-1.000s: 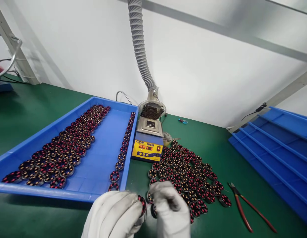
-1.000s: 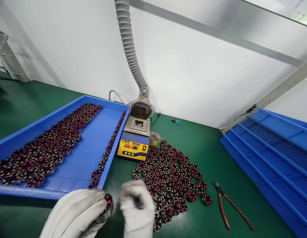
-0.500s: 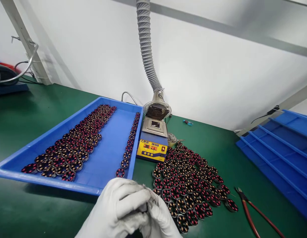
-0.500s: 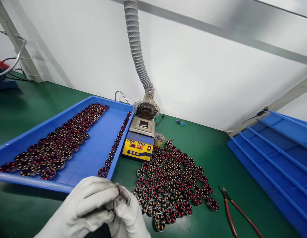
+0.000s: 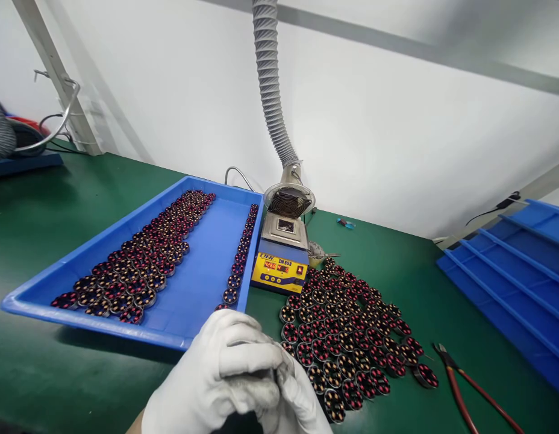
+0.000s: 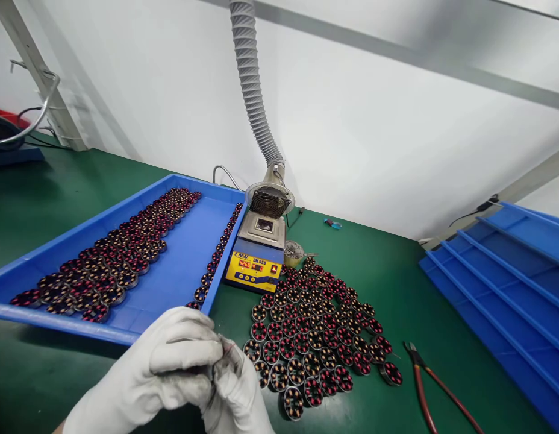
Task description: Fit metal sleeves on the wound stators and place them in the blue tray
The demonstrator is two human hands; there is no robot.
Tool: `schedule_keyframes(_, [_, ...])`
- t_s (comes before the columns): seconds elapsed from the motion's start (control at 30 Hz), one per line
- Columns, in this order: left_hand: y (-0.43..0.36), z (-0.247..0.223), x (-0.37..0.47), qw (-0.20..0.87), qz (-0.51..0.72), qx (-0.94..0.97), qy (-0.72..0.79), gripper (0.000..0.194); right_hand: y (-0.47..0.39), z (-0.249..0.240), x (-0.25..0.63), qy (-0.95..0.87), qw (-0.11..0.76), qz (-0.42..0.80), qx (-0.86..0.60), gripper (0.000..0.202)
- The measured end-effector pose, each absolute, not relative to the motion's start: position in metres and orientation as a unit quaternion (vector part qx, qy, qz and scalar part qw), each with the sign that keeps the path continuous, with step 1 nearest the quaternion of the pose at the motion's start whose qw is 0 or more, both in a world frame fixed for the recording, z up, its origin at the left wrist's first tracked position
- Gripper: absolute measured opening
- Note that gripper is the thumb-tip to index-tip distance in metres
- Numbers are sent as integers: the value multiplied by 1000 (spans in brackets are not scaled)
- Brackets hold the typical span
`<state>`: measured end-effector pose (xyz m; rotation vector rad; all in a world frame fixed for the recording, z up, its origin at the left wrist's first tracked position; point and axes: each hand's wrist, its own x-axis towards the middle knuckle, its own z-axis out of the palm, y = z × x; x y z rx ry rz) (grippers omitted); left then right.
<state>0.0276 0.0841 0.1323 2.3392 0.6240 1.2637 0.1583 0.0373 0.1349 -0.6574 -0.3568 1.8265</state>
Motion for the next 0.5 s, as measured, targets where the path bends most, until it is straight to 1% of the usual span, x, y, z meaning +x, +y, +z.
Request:
schedule_keyframes(0.1, [84, 125, 36, 309, 556, 733, 240, 25, 40, 133, 156, -127, 543, 792, -249, 33])
schedule_keyframes(0.17, [83, 120, 38, 384, 585, 658, 278, 25, 42, 129, 157, -119, 530, 803, -244, 36])
schedule_keyframes(0.23, [82, 119, 36, 413, 598, 602, 330, 22, 42, 125, 160, -110, 524, 807, -250, 38])
schedule_keyframes(0.3, [80, 123, 33, 423, 595, 562, 389, 12, 41, 124, 162, -107, 529, 801, -260, 37])
schedule_keyframes(0.33, [79, 127, 33, 430, 574, 561, 413, 11, 41, 124, 162, -106, 534, 796, -265, 36])
schedule_keyframes(0.37, [78, 130, 34, 441, 545, 573, 424, 16, 41, 125, 161, -102, 542, 790, -268, 35])
schedule_keyframes(0.43, [76, 136, 38, 473, 495, 604, 409, 18, 41, 128, 158, -93, 558, 781, -265, 37])
schedule_keyframes(0.5, [76, 138, 41, 488, 498, 612, 373, 17, 42, 131, 156, -87, 564, 782, -251, 38])
